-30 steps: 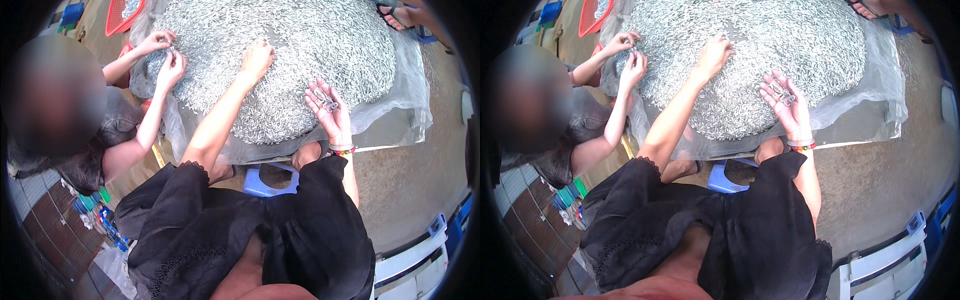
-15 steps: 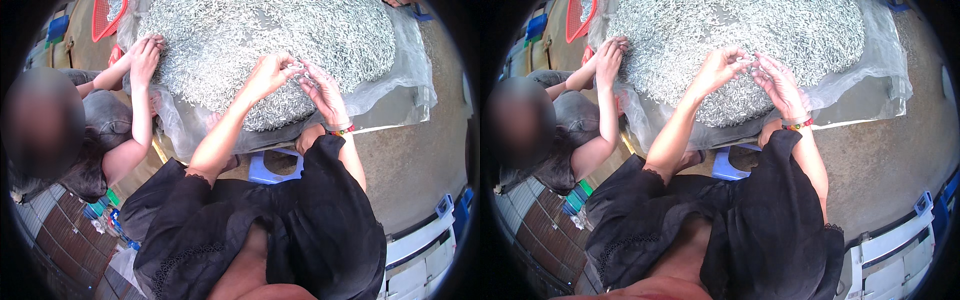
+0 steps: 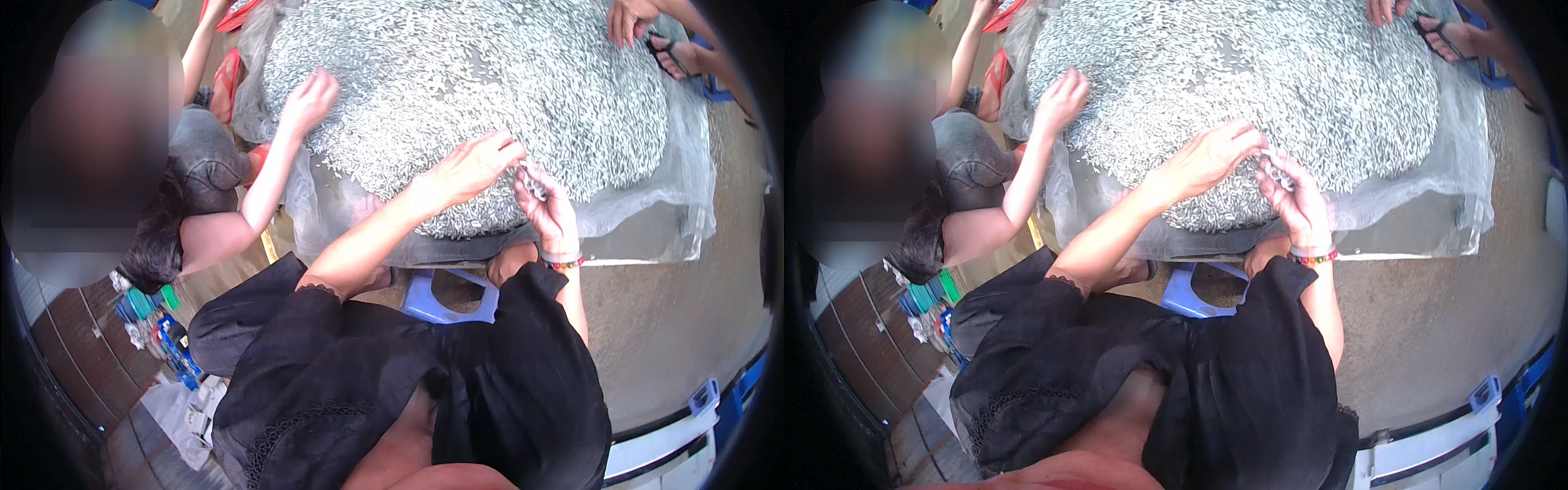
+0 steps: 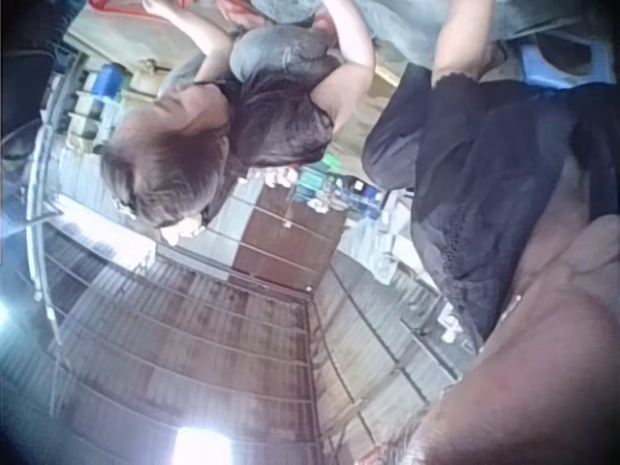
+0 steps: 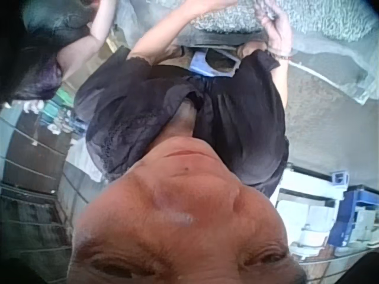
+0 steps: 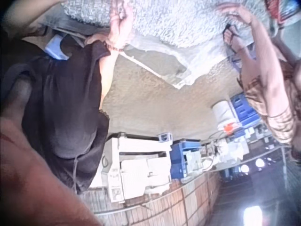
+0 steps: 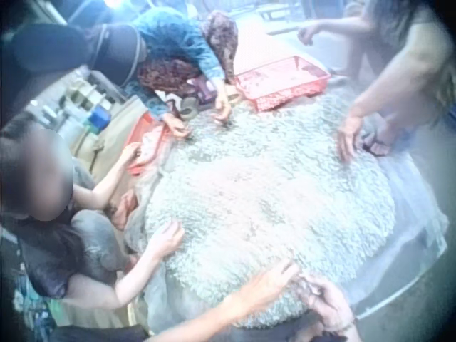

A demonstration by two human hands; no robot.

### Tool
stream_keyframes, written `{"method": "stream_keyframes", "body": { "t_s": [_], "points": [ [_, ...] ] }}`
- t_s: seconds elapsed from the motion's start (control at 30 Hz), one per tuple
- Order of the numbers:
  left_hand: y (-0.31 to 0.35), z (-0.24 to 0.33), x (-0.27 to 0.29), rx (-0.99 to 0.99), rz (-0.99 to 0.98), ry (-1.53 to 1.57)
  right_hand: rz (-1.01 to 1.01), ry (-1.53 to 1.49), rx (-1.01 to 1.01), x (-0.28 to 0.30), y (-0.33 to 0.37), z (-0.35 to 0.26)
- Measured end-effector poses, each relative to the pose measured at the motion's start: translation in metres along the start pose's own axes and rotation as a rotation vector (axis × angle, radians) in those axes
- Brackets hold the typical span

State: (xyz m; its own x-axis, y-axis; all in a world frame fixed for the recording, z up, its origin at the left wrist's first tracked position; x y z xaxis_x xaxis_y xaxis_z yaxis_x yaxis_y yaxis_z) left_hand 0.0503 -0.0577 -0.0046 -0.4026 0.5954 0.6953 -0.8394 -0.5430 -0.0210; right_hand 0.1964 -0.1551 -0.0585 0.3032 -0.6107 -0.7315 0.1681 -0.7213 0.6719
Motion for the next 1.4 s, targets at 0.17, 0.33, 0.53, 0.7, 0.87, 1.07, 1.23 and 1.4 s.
{"method": "stream_keyframes", "body": {
  "t_s": [0.17,0.33,0.53,0.7,0.87,1.07,1.23,1.4],
  "points": [
    [0.001,0.001,0.020,0.214,-0.130,0.492,-0.196,-0.006,-0.099,0.006,0.004,0.005],
    [0.006,-0.007,0.020,0.278,-0.227,0.831,-0.184,0.217,-0.130,-0.002,0.015,0.006],
    [0.023,-0.007,-0.015,0.277,0.008,0.532,0.139,0.539,0.236,0.003,0.020,0.027],
    [0.043,0.010,-0.054,0.232,0.208,0.610,0.250,1.129,0.296,0.013,0.034,0.015],
    [0.043,-0.008,-0.031,0.298,0.011,0.979,0.158,0.768,0.355,-0.002,0.040,0.025],
    [0.036,0.029,-0.082,0.156,0.558,0.442,0.229,0.353,0.387,0.029,0.024,0.014],
    [0.031,0.003,-0.057,-0.049,0.365,0.226,0.224,0.093,0.268,0.018,0.026,0.009],
    [0.023,0.005,-0.050,-0.095,0.231,0.280,0.026,-0.108,0.182,0.028,0.012,0.015]
  ]
}}
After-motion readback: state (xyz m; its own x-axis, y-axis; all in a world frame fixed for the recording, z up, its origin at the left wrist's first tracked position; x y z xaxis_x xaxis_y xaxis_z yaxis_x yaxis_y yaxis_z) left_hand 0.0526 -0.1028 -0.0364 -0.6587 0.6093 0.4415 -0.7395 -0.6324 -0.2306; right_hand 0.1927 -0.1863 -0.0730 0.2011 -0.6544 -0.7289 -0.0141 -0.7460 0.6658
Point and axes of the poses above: each hand's wrist, its own y-axis away from the middle knuckle, its own x-axis out of the back of the hand, z = x × y, the point moved 1 cm from there along -y, towards the middle knuckle, and after that the axes turned 2 degrees about -z, right-handed, at the moved point
